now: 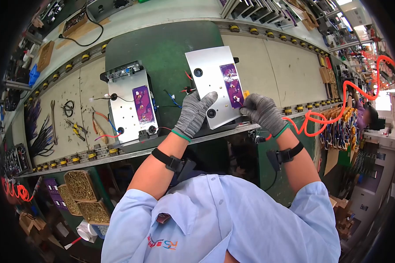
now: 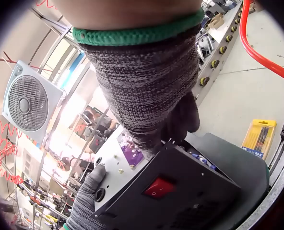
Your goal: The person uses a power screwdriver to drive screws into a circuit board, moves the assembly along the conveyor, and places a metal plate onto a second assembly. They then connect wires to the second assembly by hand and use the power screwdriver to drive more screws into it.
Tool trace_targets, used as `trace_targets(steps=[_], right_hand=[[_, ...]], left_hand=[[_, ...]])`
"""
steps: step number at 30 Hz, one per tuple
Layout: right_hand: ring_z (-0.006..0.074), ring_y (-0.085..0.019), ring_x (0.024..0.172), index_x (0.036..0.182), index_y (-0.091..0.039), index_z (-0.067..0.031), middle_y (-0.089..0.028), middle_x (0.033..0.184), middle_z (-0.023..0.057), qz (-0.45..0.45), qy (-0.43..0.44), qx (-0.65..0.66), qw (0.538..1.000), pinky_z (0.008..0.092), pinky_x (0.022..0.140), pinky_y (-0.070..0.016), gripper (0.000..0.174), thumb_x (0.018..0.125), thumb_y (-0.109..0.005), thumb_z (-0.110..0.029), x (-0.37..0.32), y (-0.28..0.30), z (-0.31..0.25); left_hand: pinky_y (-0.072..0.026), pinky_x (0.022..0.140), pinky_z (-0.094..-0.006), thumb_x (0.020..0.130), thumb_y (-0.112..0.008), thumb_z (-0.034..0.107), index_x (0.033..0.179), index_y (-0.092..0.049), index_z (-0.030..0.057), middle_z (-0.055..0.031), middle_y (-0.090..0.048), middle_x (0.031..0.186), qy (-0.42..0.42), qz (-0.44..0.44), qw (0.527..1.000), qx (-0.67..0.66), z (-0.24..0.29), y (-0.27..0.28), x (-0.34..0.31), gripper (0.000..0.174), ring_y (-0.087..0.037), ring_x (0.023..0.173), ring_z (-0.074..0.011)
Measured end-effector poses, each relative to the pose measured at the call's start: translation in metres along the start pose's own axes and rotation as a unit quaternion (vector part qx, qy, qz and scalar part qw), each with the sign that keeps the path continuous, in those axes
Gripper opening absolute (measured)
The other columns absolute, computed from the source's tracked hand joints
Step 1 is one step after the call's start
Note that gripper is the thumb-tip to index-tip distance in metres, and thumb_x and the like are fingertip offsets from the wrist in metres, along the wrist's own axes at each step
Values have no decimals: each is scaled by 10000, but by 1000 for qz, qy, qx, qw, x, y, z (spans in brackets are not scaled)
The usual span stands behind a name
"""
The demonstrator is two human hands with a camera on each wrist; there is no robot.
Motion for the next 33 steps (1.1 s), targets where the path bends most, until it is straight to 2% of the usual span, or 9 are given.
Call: trace_targets(steps=[2,3,5,8,17,22,24,27,33], right_hand=[[181,-646,797,1137,-634,-27,-686,908,84,0,-76,67,995,340,753,-556,399,813,-818,-167,3,-3,11],[181,-646,797,1137,-634,-27,-686,908,84,1,-76,68,995,340,753,-556,399,813,-818,-167,4,-7,17],[178,-644,856,1201,-630,12,-704,984,90,-51,-101,318,941,326,792,-540,528,783,-855,-222,6,-12,26],[176,-634,926,1228,-624,39,-699,1031,107,-115,-138,365,913,325,860,-512,646,734,-891,-280,12,-7,36],[174,-631,981,1170,-644,37,-686,1040,83,-119,-83,364,920,328,909,-507,730,659,-920,-406,24,-19,39],[163,-625,946,1176,-647,26,-688,1031,70,-129,-85,350,924,321,885,-508,708,713,-870,-461,19,-7,33],[177,-625,976,1210,-644,42,-698,1032,94,-176,-98,396,896,330,941,-482,667,796,-802,-457,15,3,36],[173,-634,999,1231,-641,40,-707,1038,102,-156,-105,389,902,321,961,-475,655,868,-719,-500,9,-2,44],[156,-662,949,1162,-675,19,-722,1014,74,-130,-123,487,855,314,897,-519,448,909,-724,-348,2,-15,49]], left_hand=[[-511,818,-290,935,-724,224,1146,-691,-4,-38,-708,1012,3,4,1000,-7,4,-1,-1,312,-621,885,-104],[-511,818,-290,935,-724,224,1146,-691,-4,-38,-708,1012,4,4,1000,-6,3,-2,-1,312,-621,885,-104],[-515,803,-289,932,-731,230,1149,-688,-5,-41,-710,1014,-5,10,1000,2,0,0,1,323,-623,885,-103],[-520,792,-285,928,-738,237,1160,-683,-4,-42,-710,1026,-6,20,1000,-7,-3,-1,1,340,-628,887,-104],[-549,812,-301,916,-748,244,1232,-620,-22,-78,-690,1099,1,39,999,-10,0,-4,2,432,-657,935,-146],[-559,810,-306,914,-748,226,1251,-602,-26,-87,-686,1101,11,31,999,19,2,0,2,445,-667,936,-158],[-562,819,-310,920,-740,211,1252,-600,-25,-91,-681,1110,4,25,1000,-10,2,-3,1,432,-669,950,-165],[-564,816,-312,924,-735,204,1257,-600,-20,-92,-680,1117,7,28,1000,-7,4,-4,-1,423,-669,954,-165],[-565,804,-307,927,-732,215,1233,-612,-15,-86,-685,1099,-2,44,999,21,-2,-3,2,401,-669,936,-154]])
Point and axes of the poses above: each hand's wrist, its own x-axis towards the middle knuckle, its own y-axis out of the back of the hand, z = x × y, the point moved 1 cm from there along x, towards the middle knuckle
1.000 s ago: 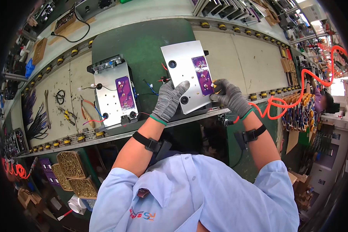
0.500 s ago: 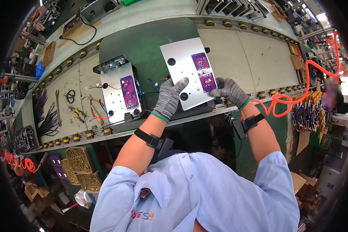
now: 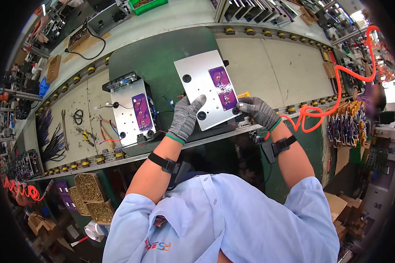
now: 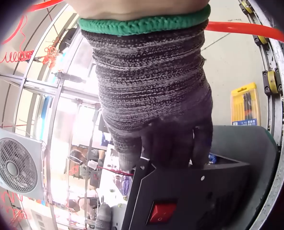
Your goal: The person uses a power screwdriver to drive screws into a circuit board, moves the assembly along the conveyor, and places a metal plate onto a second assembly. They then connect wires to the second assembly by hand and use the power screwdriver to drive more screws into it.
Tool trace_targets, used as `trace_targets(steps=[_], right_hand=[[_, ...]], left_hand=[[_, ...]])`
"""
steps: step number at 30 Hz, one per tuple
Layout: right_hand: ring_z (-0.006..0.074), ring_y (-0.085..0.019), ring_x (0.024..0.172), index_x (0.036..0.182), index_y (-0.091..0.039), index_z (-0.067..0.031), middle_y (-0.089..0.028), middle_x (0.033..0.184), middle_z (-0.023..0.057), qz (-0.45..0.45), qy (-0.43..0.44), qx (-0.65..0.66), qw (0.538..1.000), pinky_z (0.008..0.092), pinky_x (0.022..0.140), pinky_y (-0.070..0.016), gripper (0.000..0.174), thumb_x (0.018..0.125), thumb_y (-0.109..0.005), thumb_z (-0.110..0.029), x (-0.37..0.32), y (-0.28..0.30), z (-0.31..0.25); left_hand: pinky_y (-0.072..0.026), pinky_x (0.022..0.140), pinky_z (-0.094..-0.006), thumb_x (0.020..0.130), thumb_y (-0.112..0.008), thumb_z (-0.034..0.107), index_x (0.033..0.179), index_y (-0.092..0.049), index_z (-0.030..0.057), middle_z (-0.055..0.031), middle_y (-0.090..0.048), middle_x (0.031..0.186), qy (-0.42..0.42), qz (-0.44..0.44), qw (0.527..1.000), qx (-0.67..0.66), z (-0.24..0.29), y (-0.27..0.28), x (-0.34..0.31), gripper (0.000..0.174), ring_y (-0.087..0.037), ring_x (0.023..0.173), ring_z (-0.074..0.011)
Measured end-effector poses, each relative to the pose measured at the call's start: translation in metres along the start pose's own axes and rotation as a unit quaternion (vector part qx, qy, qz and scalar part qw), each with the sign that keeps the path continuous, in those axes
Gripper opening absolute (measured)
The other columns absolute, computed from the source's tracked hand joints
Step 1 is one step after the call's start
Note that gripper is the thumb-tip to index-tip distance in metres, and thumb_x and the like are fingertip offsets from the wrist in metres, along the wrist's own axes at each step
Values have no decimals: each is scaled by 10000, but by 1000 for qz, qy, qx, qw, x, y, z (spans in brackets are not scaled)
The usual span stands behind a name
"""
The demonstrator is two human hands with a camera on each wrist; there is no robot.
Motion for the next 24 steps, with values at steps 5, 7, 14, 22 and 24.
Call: trace_targets(steps=[5,7,14,22,24], right_hand=[[132,-639,887,1078,-697,19,-712,925,53,26,44,-73,996,300,813,-515,476,853,-782,-391,4,-1,3],[130,-633,880,1064,-700,19,-709,912,51,26,38,-81,996,303,810,-512,485,841,-791,-402,7,-1,5],[141,-638,898,1155,-675,18,-709,985,69,51,9,7,999,325,886,-506,570,911,-687,-497,-9,-8,-1],[145,-634,973,1197,-652,39,-707,1046,75,16,45,-69,996,307,907,-489,579,873,-742,-432,-5,-3,7],[139,-635,955,1176,-660,39,-711,1029,67,14,32,-96,995,293,882,-491,555,875,-742,-420,-4,-3,2]], left_hand=[[-505,844,-285,937,-726,217,1208,-656,-16,-63,-704,1091,1,25,1000,14,-3,-2,-1,364,-625,946,-121],[-503,837,-288,933,-731,227,1204,-659,-15,-60,-704,1088,14,33,999,10,-7,-1,2,370,-623,942,-121],[-566,787,-300,920,-745,272,1222,-608,-2,-78,-686,1078,-12,6,1000,18,-8,1,3,430,-668,916,-147],[-565,793,-306,924,-740,286,1233,-608,1,-74,-686,1088,2,6,1000,8,-7,-1,1,441,-667,924,-146],[-563,797,-306,924,-741,287,1233,-609,-3,-75,-686,1089,-2,8,1000,4,-7,0,1,444,-665,926,-145]])
Point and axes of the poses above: each hand's wrist, its own x-axis towards the middle knuckle, its own y-axis out of the back of the hand, z = x × y, the point moved 1 cm from there along x, towards the middle knuckle
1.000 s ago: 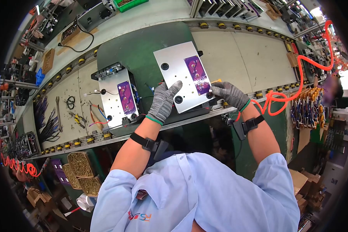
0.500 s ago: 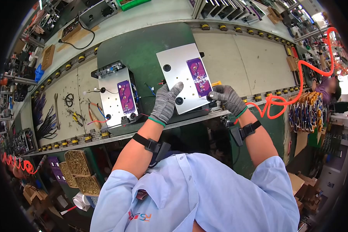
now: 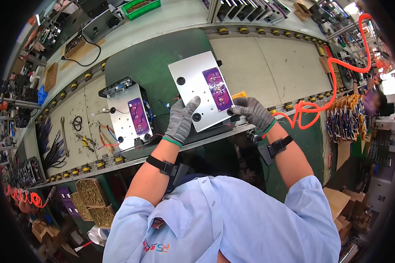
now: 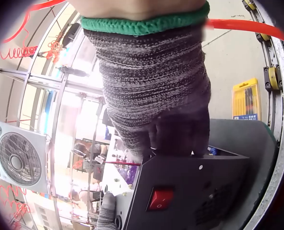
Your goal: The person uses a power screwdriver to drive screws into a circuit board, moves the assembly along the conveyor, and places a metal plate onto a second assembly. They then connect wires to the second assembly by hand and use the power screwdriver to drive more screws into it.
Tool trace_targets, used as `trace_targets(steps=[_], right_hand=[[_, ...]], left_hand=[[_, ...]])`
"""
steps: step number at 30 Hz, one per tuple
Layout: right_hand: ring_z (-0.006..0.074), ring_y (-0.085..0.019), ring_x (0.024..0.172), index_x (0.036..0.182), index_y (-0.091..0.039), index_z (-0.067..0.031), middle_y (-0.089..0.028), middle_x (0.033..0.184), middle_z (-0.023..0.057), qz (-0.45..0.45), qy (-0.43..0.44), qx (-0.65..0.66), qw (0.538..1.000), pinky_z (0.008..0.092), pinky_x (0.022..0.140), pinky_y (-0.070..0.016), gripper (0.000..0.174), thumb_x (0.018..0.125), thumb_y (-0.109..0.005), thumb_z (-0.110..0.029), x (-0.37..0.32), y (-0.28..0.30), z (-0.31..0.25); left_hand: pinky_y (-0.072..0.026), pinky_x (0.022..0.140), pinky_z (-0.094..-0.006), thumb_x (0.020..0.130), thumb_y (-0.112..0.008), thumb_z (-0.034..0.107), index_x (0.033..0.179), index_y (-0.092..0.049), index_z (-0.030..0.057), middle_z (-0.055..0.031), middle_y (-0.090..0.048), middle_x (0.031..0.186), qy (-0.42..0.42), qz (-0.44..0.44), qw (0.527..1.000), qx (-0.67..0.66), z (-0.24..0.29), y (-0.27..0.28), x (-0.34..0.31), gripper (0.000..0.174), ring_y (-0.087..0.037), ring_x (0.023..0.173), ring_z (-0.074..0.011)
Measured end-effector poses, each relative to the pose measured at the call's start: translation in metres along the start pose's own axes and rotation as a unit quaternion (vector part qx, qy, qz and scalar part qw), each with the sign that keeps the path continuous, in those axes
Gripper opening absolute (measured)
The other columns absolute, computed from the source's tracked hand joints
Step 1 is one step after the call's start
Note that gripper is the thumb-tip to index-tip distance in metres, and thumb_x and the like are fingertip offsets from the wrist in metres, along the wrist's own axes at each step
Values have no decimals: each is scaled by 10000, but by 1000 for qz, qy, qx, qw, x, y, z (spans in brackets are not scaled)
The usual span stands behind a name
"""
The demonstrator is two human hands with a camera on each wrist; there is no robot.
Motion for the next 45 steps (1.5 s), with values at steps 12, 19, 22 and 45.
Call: trace_targets(steps=[12,19,22,45], right_hand=[[135,-640,913,1217,-643,2,-697,1042,67,79,15,179,981,322,876,-517,391,924,-696,-251,-19,-14,-17],[193,-648,768,971,-733,-15,-663,880,117,201,183,-157,949,326,762,-536,178,897,-729,-176,-24,-38,-30],[158,-595,759,1007,-716,5,-643,856,85,223,168,-216,935,266,743,-494,166,911,-707,-130,-36,-32,-21],[141,-640,942,1094,-693,-17,-705,977,54,154,115,86,978,309,899,-490,269,977,-626,-250,-44,-45,1]], left_hand=[[-549,860,-315,916,-746,262,1235,-606,-24,-99,-684,1108,28,-47,999,-2,14,8,0,451,-663,974,-175],[-542,846,-307,861,-794,269,1206,-616,-33,-90,-689,1063,74,-135,988,-7,33,17,5,492,-663,956,-170],[-528,858,-301,850,-805,285,1237,-612,-38,-89,-690,1079,64,-149,983,88,56,12,3,540,-649,955,-161],[-525,789,-291,868,-781,257,1142,-693,-5,-41,-706,940,71,-203,935,283,39,20,18,390,-615,834,-112]])
Point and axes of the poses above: each hand's wrist, its own x-axis towards the middle knuckle, its own y-axis out of the back of the hand, z = x × y, the point moved 1 cm from there along x, towards the middle knuckle
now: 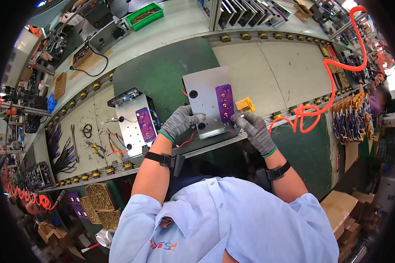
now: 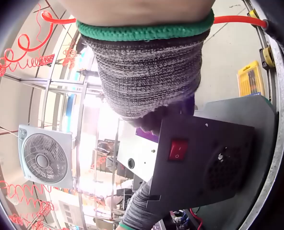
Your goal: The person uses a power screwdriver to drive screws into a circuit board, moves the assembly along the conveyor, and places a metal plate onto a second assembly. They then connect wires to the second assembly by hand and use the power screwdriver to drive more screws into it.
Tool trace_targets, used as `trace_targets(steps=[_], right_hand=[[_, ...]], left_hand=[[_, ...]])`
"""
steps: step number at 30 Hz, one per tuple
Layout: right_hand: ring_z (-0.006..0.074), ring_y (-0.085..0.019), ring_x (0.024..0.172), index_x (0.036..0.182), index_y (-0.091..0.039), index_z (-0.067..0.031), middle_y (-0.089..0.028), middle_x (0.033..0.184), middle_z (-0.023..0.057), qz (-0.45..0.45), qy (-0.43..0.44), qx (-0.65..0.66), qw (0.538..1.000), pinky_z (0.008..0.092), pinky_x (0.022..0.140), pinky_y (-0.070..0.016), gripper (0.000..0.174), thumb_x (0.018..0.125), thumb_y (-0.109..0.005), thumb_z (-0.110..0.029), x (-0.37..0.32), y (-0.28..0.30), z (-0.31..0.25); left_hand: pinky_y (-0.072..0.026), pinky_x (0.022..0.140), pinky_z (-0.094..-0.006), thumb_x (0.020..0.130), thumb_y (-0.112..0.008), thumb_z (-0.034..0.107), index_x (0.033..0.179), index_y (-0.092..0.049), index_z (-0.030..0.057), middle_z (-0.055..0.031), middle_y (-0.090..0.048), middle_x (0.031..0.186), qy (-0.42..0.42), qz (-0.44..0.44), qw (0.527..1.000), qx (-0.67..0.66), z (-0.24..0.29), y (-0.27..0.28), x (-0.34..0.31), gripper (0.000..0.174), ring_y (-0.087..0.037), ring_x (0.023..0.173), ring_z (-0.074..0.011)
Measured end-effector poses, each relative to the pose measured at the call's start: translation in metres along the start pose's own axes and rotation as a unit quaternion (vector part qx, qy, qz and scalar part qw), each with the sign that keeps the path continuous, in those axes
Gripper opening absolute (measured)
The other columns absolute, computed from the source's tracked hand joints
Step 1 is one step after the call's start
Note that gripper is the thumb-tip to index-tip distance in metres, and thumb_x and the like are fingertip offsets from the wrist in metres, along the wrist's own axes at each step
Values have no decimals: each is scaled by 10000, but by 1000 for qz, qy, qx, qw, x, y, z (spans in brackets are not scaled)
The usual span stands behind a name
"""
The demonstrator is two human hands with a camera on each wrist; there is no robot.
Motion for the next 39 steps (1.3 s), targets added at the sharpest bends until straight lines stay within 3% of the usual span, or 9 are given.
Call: trace_targets(steps=[4,9,11,15,17,21,23,29,39], right_hand=[[152,-628,866,1048,-657,-28,-656,846,50,29,-26,138,990,314,852,-508,201,971,-583,-199,18,0,12],[112,-566,925,1328,-535,-29,-579,1099,41,48,9,112,993,268,779,-497,441,960,-648,-244,77,4,12],[105,-565,1013,1372,-528,-8,-601,1193,70,71,-2,104,992,266,884,-492,691,919,-684,-506,104,-4,2],[100,-580,986,1353,-562,-11,-636,1146,61,12,-104,91,990,274,883,-497,779,893,-645,-634,119,-14,-20],[94,-594,920,1304,-605,-21,-660,1054,33,45,-75,91,992,274,831,-517,774,892,-611,-676,126,-17,-11],[76,-598,875,1258,-624,-19,-662,1033,23,41,-97,75,992,257,788,-525,746,902,-598,-674,129,-19,-15],[73,-598,862,1220,-639,-19,-665,1010,20,53,-83,51,994,260,781,-523,728,911,-581,-676,132,-25,-15],[83,-570,878,1212,-639,-10,-656,1014,20,97,-119,18,988,266,784,-502,748,913,-563,-691,132,-14,-7],[157,-603,973,1373,-535,5,-666,1121,86,16,-231,-52,971,336,861,-517,905,852,-601,-733,139,-33,28]], left_hand=[[-506,741,-275,862,-795,255,1156,-675,-5,-24,-682,920,52,-39,998,27,0,3,1,411,-592,809,-108],[-508,748,-280,865,-767,175,1173,-667,-3,-37,-690,936,-9,-43,999,-4,1,0,-1,369,-598,809,-116],[-531,844,-322,865,-738,124,1207,-654,-2,-62,-718,1003,-48,-69,996,19,8,-1,-1,375,-644,880,-162],[-521,935,-372,849,-700,227,1149,-701,35,-151,-735,1045,48,-99,907,407,62,30,-10,357,-696,981,-270],[-541,858,-398,830,-659,230,1070,-720,44,-183,-724,946,-7,-10,895,446,81,62,5,310,-702,915,-309],[-539,846,-409,872,-667,272,1077,-703,50,-191,-720,932,-77,175,887,419,91,103,64,304,-703,899,-317],[-527,886,-393,863,-691,282,1141,-694,63,-165,-726,1014,-114,70,954,269,84,106,93,354,-696,981,-297],[-525,871,-368,851,-753,329,1181,-691,51,-135,-731,1034,-150,-81,911,376,59,74,159,436,-682,931,-285],[-537,689,-337,786,-832,418,1018,-773,33,-67,-721,811,1,-54,985,166,85,87,164,453,-646,714,-150]])
Point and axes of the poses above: each hand's wrist, its own x-axis towards the middle knuckle, its own y-axis out of the back of the hand, z = x × y, the point moved 1 cm from there along x, towards the middle knuckle
